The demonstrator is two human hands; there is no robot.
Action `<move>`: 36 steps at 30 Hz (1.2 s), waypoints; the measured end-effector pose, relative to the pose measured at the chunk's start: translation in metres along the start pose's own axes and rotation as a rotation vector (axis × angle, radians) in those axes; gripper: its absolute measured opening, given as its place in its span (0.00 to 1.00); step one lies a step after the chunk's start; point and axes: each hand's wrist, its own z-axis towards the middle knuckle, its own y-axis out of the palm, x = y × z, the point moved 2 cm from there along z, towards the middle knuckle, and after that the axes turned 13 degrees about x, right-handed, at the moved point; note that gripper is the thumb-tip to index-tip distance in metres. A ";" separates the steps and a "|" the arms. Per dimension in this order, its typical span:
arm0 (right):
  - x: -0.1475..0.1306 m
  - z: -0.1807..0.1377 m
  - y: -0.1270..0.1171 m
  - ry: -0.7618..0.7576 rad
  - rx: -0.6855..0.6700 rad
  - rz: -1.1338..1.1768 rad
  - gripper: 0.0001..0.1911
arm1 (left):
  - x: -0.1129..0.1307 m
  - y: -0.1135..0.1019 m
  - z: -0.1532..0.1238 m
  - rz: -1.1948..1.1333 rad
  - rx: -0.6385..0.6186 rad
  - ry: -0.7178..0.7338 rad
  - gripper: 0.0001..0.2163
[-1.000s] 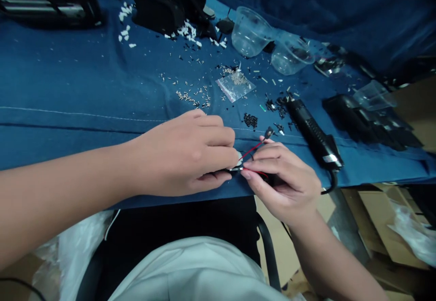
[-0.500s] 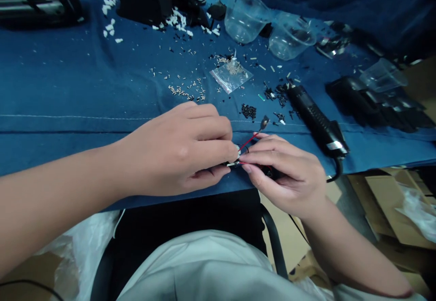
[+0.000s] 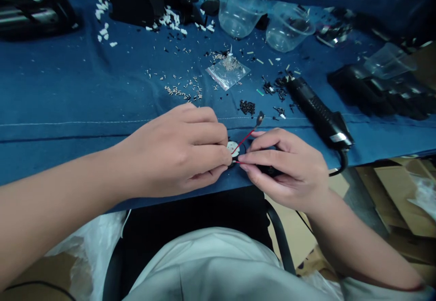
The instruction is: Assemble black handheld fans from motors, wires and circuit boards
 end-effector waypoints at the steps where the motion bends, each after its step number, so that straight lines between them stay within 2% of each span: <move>1: 0.001 -0.001 0.000 -0.005 -0.011 -0.007 0.12 | 0.000 0.000 0.000 0.006 -0.007 0.002 0.06; 10: 0.008 0.001 0.003 -0.085 -0.070 0.003 0.11 | 0.002 0.006 -0.002 0.027 -0.075 -0.002 0.09; 21: 0.015 -0.001 0.007 -0.225 -0.070 0.015 0.12 | 0.004 0.004 -0.002 0.113 -0.079 0.051 0.11; 32: 0.015 -0.003 0.010 -0.214 -0.047 0.034 0.13 | 0.004 0.004 -0.004 0.068 -0.023 0.017 0.06; 36: 0.014 -0.002 0.010 -0.168 -0.059 0.047 0.11 | 0.006 0.003 -0.003 0.057 -0.015 -0.024 0.06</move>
